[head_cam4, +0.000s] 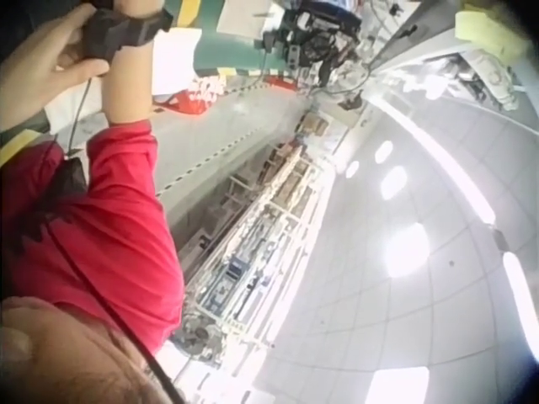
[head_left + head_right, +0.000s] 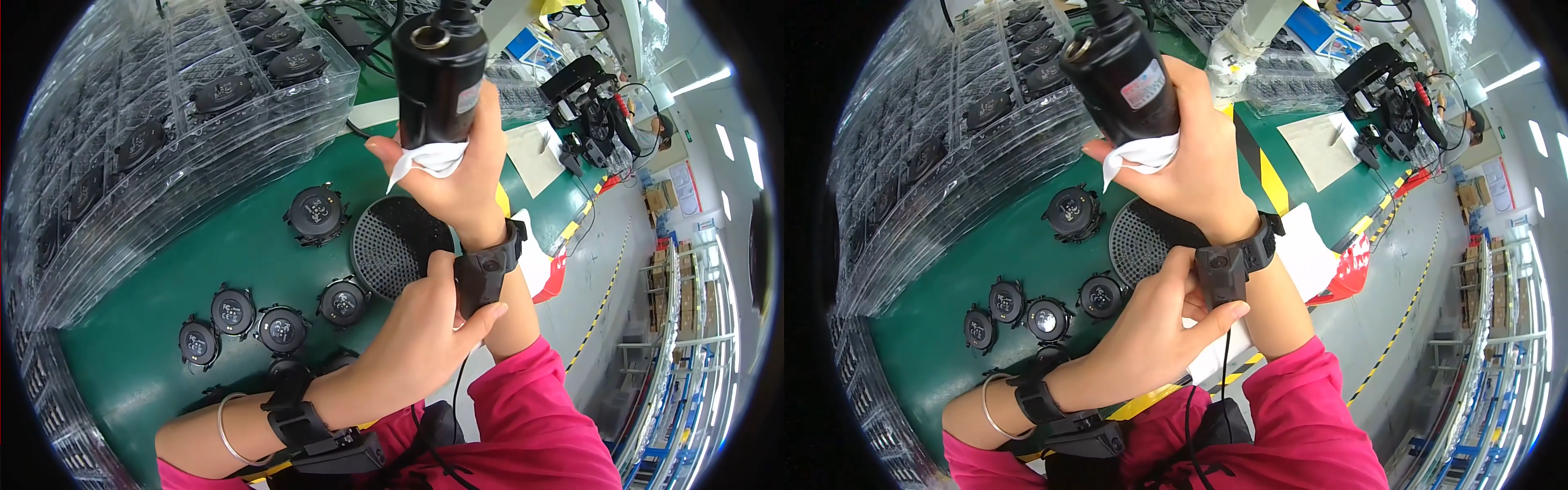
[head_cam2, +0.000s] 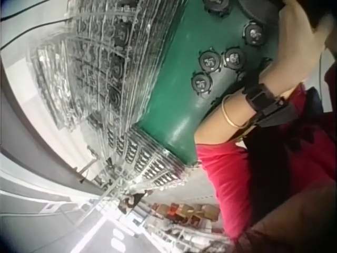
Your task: The person picks up a screw with a power screwdriver and drives it into the back of a smartwatch, repeating this for several watches. They occasionally move finished watches aside and pick up new ones from the table or a plastic tray.
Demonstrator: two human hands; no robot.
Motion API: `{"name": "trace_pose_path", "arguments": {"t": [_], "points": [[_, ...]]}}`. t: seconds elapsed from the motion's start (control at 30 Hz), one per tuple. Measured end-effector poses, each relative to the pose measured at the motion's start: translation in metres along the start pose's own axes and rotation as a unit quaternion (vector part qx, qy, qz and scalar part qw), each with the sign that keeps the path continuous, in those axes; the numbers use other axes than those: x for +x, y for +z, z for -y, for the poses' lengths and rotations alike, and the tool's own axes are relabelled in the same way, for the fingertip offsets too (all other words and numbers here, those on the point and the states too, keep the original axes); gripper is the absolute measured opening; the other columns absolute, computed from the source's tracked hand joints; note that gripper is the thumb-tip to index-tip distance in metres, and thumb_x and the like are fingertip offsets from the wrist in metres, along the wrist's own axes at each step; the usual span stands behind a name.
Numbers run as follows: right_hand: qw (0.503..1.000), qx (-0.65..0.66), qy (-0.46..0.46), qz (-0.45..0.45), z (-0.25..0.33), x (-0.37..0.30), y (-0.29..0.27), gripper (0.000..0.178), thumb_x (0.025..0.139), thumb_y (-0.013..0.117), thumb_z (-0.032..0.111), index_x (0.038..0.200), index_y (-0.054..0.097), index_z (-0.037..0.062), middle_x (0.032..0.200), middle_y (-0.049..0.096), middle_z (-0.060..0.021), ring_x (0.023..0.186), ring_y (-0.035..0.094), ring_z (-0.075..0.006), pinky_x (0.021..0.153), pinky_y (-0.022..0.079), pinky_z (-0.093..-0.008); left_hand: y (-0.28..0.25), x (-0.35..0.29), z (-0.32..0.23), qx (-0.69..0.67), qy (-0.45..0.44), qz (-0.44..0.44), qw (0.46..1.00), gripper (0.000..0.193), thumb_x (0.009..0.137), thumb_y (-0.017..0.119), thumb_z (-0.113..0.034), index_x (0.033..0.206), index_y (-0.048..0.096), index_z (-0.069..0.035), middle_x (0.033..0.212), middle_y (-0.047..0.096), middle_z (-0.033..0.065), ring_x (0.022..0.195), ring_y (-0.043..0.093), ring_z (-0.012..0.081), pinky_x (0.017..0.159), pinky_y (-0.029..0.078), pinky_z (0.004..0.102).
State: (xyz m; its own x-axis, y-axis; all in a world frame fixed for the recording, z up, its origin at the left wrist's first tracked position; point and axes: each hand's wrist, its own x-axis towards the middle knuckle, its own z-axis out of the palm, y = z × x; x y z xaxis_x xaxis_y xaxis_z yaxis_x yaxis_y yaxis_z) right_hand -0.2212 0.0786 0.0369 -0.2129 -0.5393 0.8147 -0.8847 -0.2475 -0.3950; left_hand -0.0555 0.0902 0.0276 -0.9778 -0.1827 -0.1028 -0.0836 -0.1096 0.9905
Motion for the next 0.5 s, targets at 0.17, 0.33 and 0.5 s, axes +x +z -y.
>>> {"name": "trace_pose_path", "arguments": {"t": [0.17,0.33,0.5], "points": [[0.999,0.001,0.037,0.003,0.008,-0.004,0.004,0.077,0.066,0.096,0.025,0.125,0.052,0.0014,0.092,0.073,-0.012,0.08,0.075,-0.0215,0.07,0.058,-0.0299,-0.002,-0.01,0.018,-0.033,0.039,0.002,0.999,0.043,0.095,0.071,-0.015,0.118,0.043,0.009,0.1,0.069,0.0186,0.089,0.071,0.0245,0.08,0.057,0.0352],[0.998,0.024,0.049,-0.028,0.001,-0.006,0.003,0.071,0.066,0.096,0.023,0.119,0.054,0.0015,0.09,0.073,-0.0108,0.078,0.074,-0.0185,0.069,0.057,-0.0293,-0.008,-0.021,0.027,-0.091,0.09,-0.006,0.992,0.049,0.094,0.071,-0.017,0.124,0.043,0.011,0.102,0.069,0.0224,0.091,0.071,0.0321,0.08,0.056,0.0406],[0.998,0.014,0.058,-0.022,-0.006,-0.01,-0.003,0.041,0.08,0.084,0.007,0.11,0.055,0.0,0.084,0.068,-0.0068,0.07,0.066,-0.0142,0.065,0.053,-0.0281,-0.031,-0.043,0.02,-0.054,0.035,-0.005,0.998,0.045,0.095,0.068,-0.007,0.132,0.047,0.005,0.121,0.065,0.0194,0.109,0.066,0.0242,0.093,0.054,0.0348]]}}
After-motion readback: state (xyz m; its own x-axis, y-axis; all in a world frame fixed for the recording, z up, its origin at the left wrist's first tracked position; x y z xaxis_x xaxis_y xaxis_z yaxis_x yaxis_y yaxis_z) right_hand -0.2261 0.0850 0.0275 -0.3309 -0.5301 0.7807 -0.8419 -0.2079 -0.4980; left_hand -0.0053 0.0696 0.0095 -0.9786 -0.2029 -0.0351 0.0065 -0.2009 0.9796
